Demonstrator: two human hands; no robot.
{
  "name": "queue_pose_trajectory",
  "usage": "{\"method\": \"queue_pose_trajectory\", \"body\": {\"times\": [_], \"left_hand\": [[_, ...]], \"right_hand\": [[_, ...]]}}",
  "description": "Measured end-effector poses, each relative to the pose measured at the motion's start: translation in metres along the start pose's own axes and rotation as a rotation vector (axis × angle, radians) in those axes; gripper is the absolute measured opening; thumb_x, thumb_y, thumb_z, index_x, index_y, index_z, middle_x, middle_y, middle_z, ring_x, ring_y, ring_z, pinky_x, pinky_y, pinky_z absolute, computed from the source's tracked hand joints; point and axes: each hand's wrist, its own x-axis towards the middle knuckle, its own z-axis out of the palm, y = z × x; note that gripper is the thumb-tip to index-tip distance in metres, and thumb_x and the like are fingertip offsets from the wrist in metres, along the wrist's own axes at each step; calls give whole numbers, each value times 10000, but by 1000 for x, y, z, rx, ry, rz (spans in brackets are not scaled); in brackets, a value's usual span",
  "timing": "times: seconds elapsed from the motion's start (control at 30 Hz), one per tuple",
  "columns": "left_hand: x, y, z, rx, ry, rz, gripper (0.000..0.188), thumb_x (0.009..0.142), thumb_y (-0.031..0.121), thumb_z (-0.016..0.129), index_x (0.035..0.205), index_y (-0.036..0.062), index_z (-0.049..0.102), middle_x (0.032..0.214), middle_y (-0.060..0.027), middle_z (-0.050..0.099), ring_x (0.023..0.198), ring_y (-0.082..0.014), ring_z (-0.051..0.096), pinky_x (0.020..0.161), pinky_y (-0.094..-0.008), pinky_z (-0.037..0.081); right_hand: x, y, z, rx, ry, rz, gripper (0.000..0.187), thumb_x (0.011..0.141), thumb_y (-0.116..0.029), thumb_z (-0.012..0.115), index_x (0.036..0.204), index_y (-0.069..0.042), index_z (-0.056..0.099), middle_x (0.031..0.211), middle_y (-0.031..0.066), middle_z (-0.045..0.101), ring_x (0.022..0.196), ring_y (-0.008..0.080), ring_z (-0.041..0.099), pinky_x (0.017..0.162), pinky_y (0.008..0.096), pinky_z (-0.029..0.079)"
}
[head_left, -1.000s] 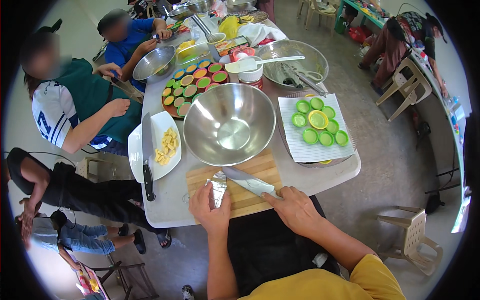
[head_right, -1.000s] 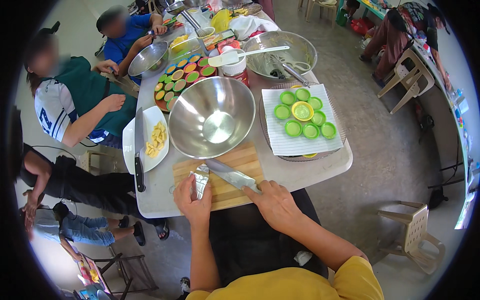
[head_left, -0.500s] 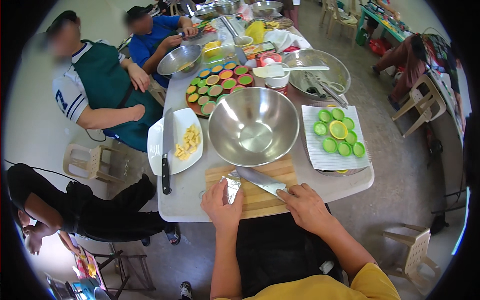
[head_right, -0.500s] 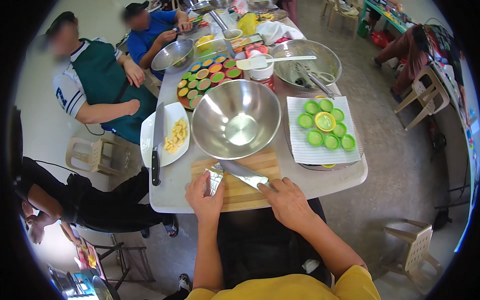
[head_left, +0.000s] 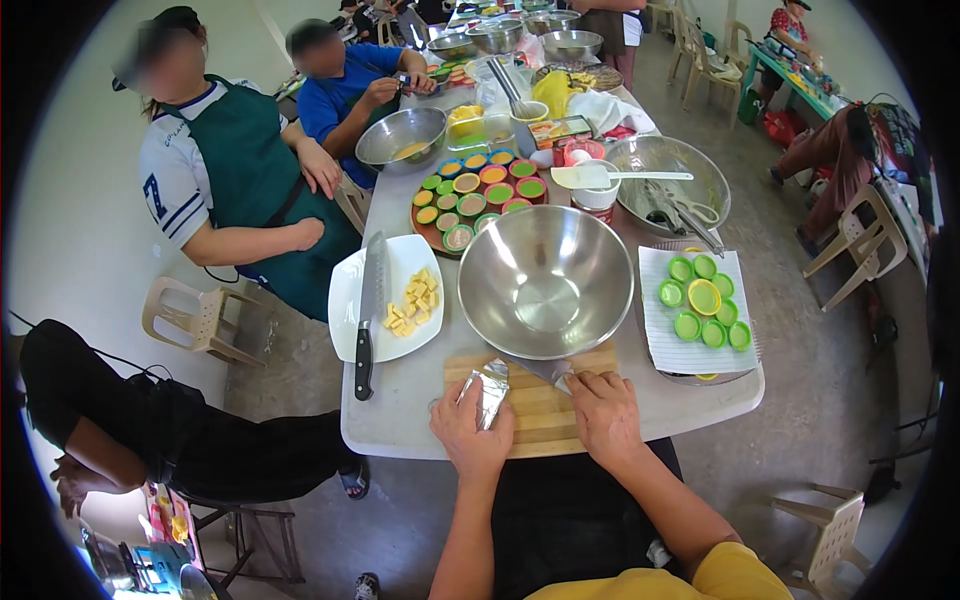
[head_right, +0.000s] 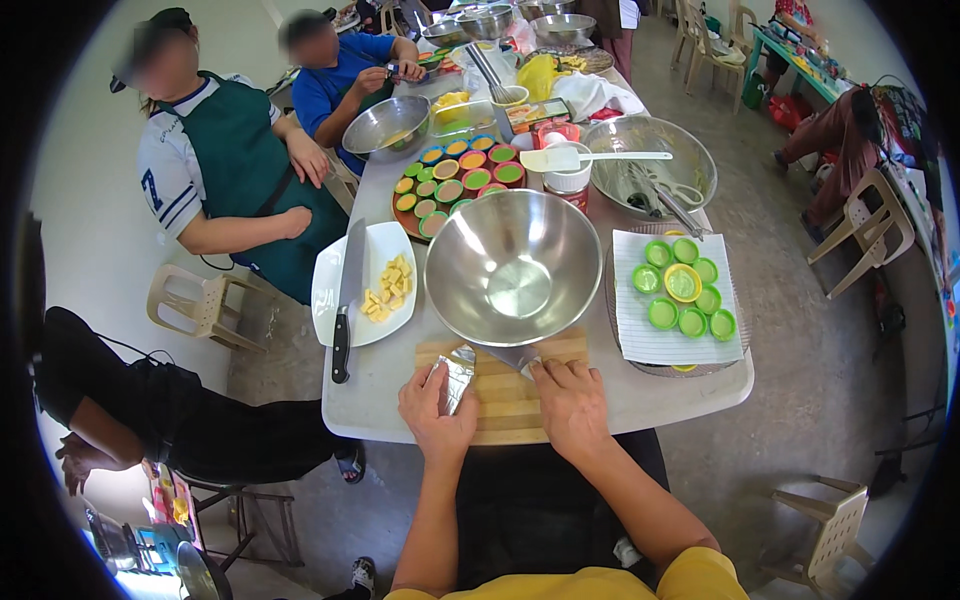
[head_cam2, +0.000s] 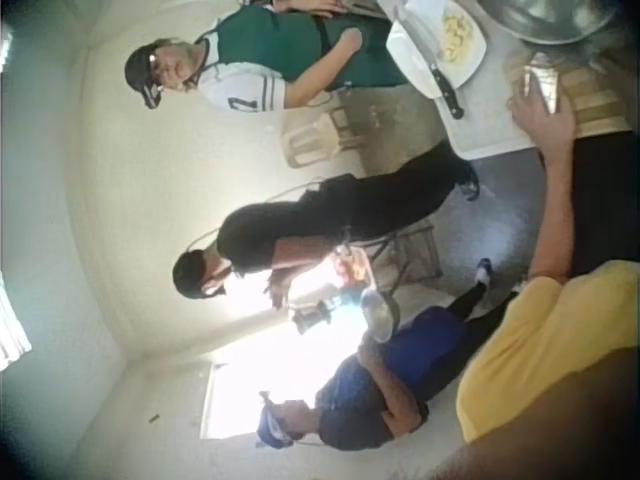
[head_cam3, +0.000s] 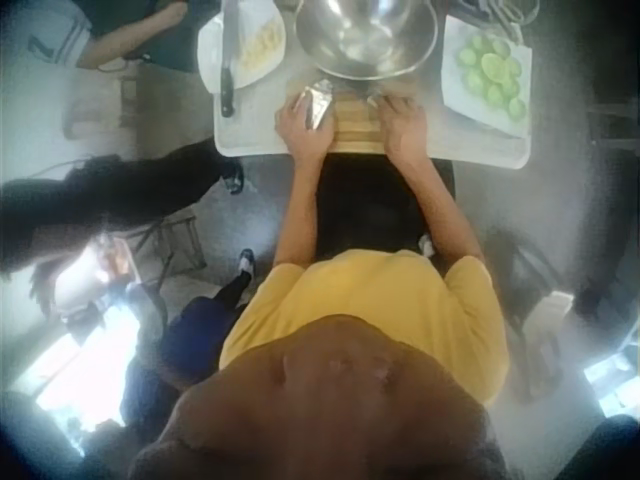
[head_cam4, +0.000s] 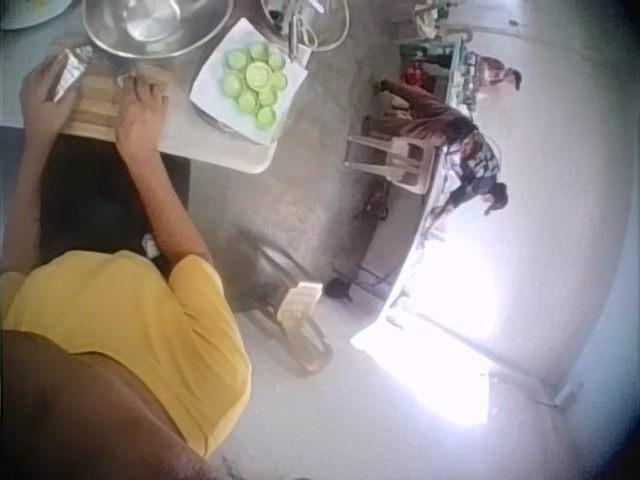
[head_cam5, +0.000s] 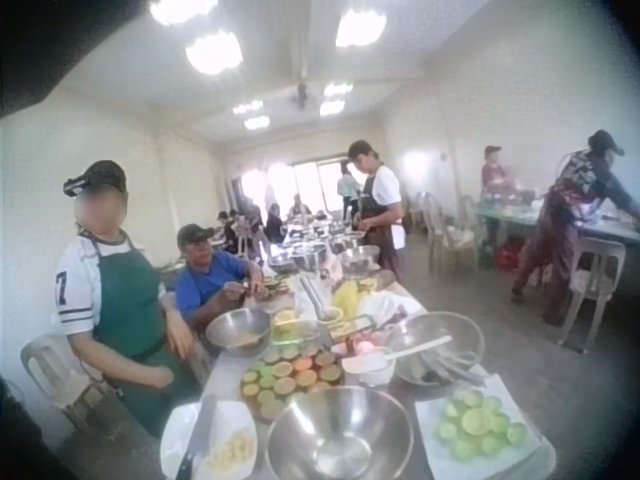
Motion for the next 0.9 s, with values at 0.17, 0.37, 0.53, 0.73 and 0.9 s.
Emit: {"method": "queue_pose_trajectory", "body": {"times": [0.17, 0.37, 0.53, 0.73, 0.9], "left_hand": [[-6, -3, -2, -11, -50, -50, 515, 711, 185, 812, 1205, 68, 722, 1219, -156, 659, 1105, -389, 586, 979, -512, 438], [-4, 4, 1, 27, -21, -36, 510, 718, 189, 798, 1205, 59, 727, 1227, -153, 667, 1104, -387, 587, 984, -509, 440], [-7, 13, 2, 51, 15, 31, 500, 718, 135, 804, 1199, 38, 711, 1163, -170, 680, 1010, -374, 607, 900, -478, 480], [-3, 12, 1, 46, 15, 20, 501, 717, 132, 813, 1199, 38, 717, 1170, -165, 682, 1002, -368, 606, 891, -475, 482], [0, 6, -5, 33, 4, 17, 497, 714, 128, 807, 1195, 38, 719, 1178, -168, 683, 1005, -373, 609, 897, -480, 484]], "right_hand": [[0, -2, 3, -49, -2, -9, 387, 841, -73, 621, 1211, -21, 721, 1119, 112, 718, 962, 298, 635, 840, 432, 490], [7, 3, 3, -64, 19, -28, 389, 842, -80, 625, 1213, -22, 726, 1131, 108, 721, 970, 286, 637, 856, 419, 493], [3, 10, -1, -55, 14, -25, 382, 834, -76, 631, 1199, -27, 734, 1141, 102, 723, 974, 274, 640, 860, 411, 491], [6, 9, 1, -55, 56, -32, 369, 834, -76, 633, 1185, -33, 739, 1129, 91, 726, 954, 265, 642, 842, 405, 490], [7, -2, 2, -63, 70, -21, 360, 839, -77, 629, 1180, -37, 739, 1125, 88, 727, 949, 259, 643, 832, 404, 490]]}}
